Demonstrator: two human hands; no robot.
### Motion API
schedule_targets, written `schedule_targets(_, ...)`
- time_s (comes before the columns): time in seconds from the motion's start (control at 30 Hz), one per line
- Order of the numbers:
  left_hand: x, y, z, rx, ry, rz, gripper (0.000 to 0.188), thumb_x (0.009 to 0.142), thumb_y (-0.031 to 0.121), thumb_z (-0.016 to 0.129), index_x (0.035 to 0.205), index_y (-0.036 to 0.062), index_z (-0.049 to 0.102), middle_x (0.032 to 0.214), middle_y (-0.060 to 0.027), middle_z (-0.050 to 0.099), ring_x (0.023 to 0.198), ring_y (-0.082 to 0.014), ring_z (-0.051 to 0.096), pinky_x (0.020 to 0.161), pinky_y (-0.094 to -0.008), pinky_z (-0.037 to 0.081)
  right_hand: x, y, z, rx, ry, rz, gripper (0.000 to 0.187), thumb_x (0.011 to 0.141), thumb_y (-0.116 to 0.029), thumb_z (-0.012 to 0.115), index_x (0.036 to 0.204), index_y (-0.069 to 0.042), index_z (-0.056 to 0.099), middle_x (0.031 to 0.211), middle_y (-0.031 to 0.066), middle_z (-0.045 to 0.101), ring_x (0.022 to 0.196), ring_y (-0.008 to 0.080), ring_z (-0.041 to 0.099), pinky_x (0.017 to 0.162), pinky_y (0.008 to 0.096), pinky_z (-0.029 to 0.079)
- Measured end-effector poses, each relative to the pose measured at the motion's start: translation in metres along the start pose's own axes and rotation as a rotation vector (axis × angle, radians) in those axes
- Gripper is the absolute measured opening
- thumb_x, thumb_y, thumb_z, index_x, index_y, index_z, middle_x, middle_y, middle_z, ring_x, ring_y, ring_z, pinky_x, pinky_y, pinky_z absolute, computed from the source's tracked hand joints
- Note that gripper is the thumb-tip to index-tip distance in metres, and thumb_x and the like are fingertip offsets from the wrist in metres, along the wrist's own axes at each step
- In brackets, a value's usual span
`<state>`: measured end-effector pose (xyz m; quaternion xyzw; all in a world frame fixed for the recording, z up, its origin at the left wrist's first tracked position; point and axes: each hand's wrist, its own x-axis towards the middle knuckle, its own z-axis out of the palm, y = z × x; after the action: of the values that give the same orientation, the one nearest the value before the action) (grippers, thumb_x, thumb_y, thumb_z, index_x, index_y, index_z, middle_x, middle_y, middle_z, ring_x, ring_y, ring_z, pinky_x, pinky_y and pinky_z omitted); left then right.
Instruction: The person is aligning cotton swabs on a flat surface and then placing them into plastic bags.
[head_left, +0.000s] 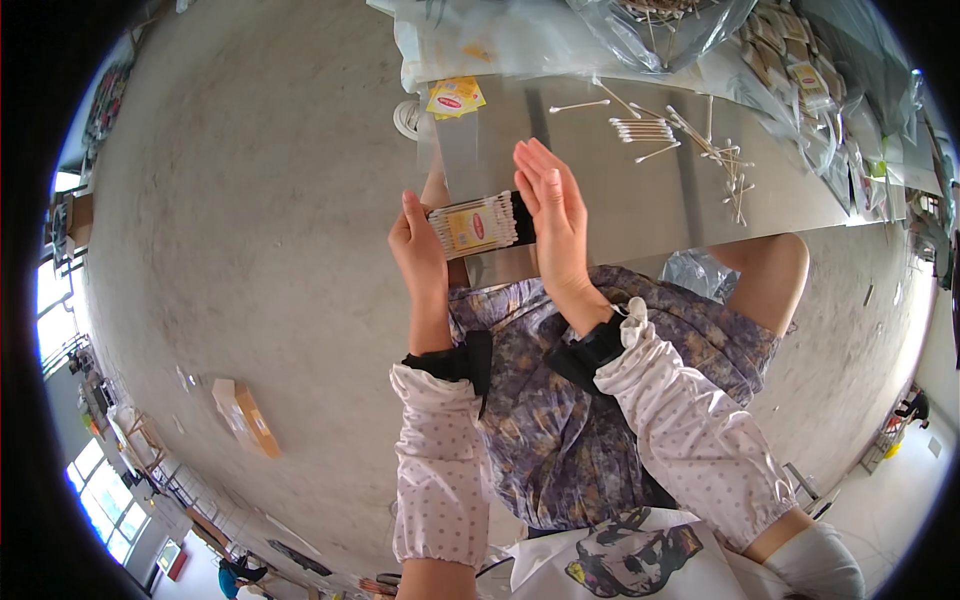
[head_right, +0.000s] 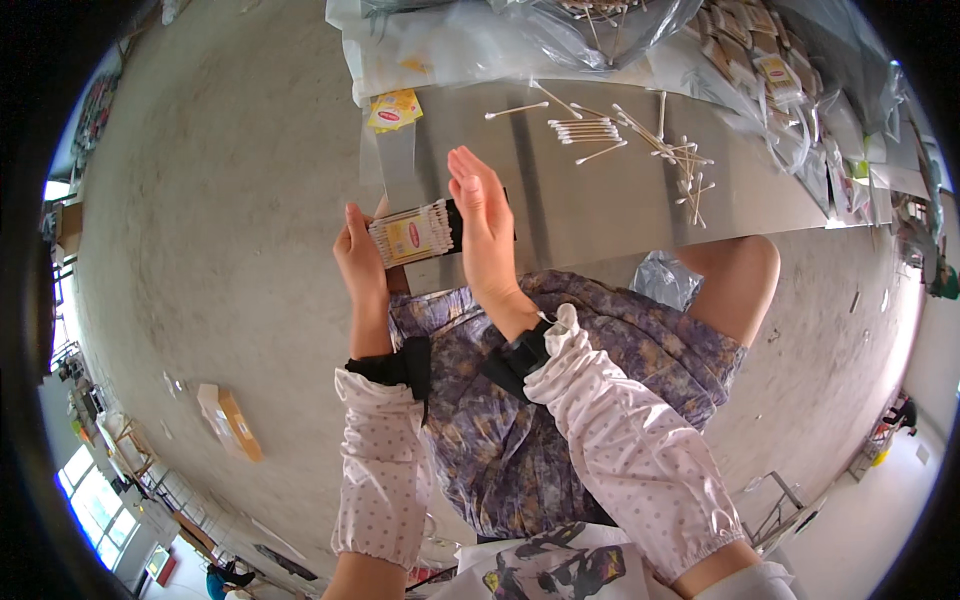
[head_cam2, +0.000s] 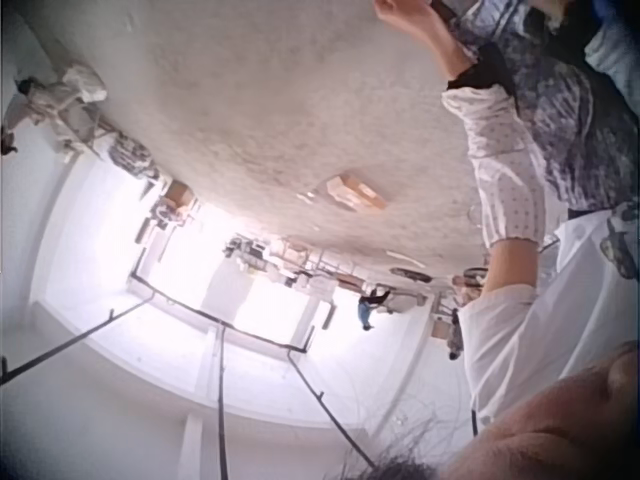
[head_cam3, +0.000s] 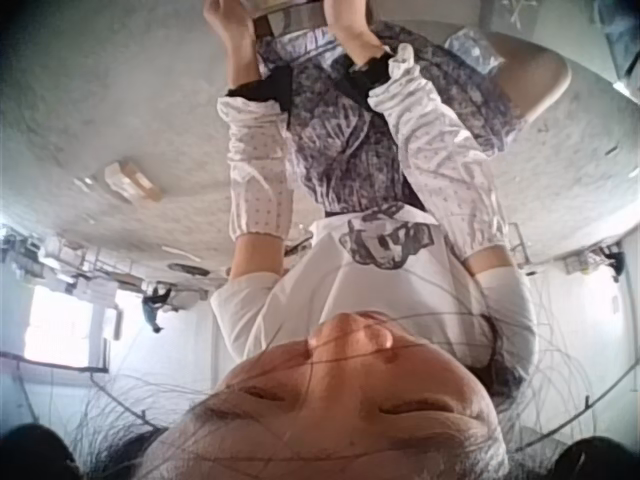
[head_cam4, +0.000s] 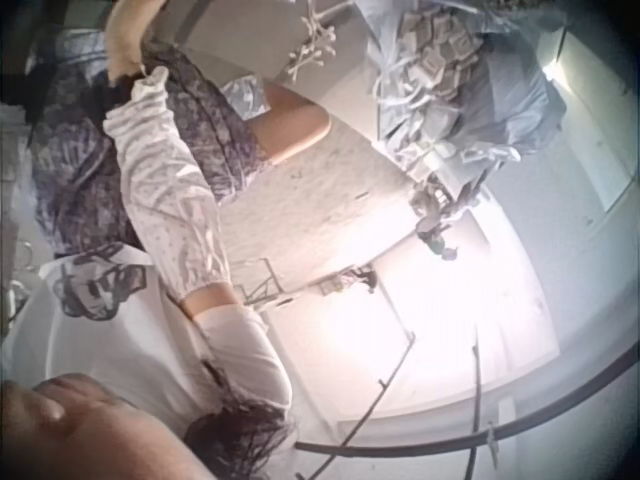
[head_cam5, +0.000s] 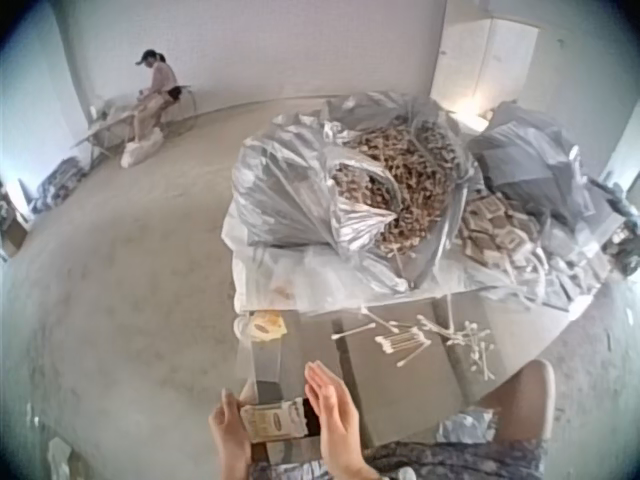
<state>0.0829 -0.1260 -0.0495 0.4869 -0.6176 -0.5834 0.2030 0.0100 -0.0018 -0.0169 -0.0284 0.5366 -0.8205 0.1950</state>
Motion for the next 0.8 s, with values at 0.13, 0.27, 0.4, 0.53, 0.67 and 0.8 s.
schedule_targets(0.13, 0.003, -0.003, 0.001, 0.057, -0.002, 0.097, 0.056, 0.106, 0.041, 0.046, 0.07, -0.0011, 0.054, 0.063, 0.0007, 0.046, 0.062, -0.0092, 0.04, 0.055, -0.0297, 0.036, -0.013, 0.001, 0.019, -0.226, -0.052, 0.034, 0.057, 0.107, -0.04, 0.04, 0.143, 0.005, 0.041, 0.148, 0.0173, 0.045, 0.142, 0.0257, 0.037, 0.119, 0.0371, 0.028)
schedule_targets(0.27, 0.002, -0.002, 0.008, 0.082, 0.013, 0.135, 0.055, 0.106, 0.04, 0.046, 0.07, -0.0012, 0.054, 0.062, 0.0004, 0.045, 0.063, -0.0095, 0.039, 0.055, -0.0311, 0.036, -0.001, 0.007, 0.004, -0.094, -0.076, 0.062, 0.056, 0.107, -0.04, 0.042, 0.144, 0.002, 0.042, 0.146, 0.0135, 0.046, 0.139, 0.0238, 0.041, 0.117, 0.0344, 0.03)
schedule_targets(0.4, 0.005, -0.013, -0.007, 0.027, 0.052, 0.106, 0.053, 0.105, 0.04, 0.046, 0.076, -0.0025, 0.059, 0.069, -0.0036, 0.054, 0.068, -0.0118, 0.047, 0.064, -0.0312, 0.041, 0.004, -0.012, -0.012, 0.055, -0.07, 0.098, 0.043, 0.104, -0.024, 0.051, 0.14, -0.001, 0.049, 0.142, 0.0149, 0.052, 0.134, 0.0262, 0.047, 0.111, 0.0347, 0.035)
schedule_targets(0.53, -0.005, -0.013, -0.021, 0.011, 0.322, 0.37, 0.032, 0.104, 0.031, 0.052, 0.111, 0.0005, 0.056, 0.108, -0.0119, 0.061, 0.099, -0.0222, 0.059, 0.088, -0.034, 0.045, 0.027, -0.051, -0.082, -1.008, -0.128, -0.546, 0.05, 0.087, 0.007, 0.05, 0.135, -0.004, 0.052, 0.137, 0.0144, 0.054, 0.135, 0.035, 0.044, 0.113, 0.0443, 0.037)
schedule_targets(0.67, -0.042, 0.03, 0.015, 0.187, 0.141, 0.575, 0.025, 0.101, 0.017, 0.054, 0.12, 0.0016, 0.053, 0.117, -0.0135, 0.06, 0.109, -0.0245, 0.058, 0.096, -0.0379, 0.044, 0.065, -0.08, -0.156, -1.453, -0.097, -0.654, 0.056, 0.086, 0.001, 0.053, 0.141, -0.006, 0.047, 0.14, 0.0112, 0.053, 0.141, 0.0306, 0.038, 0.12, 0.0455, 0.027)
schedule_targets(0.8, -0.064, 0.073, 0.055, 0.368, -0.232, 0.694, 0.031, 0.096, 0.01, 0.057, 0.126, 0.0028, 0.053, 0.126, -0.0144, 0.059, 0.115, -0.0304, 0.057, 0.097, -0.0415, 0.045, 0.071, -0.074, -0.159, -1.631, -0.257, -0.707, 0.057, 0.087, -0.005, 0.053, 0.143, -0.006, 0.045, 0.142, 0.0084, 0.052, 0.143, 0.0274, 0.037, 0.122, 0.0451, 0.023)
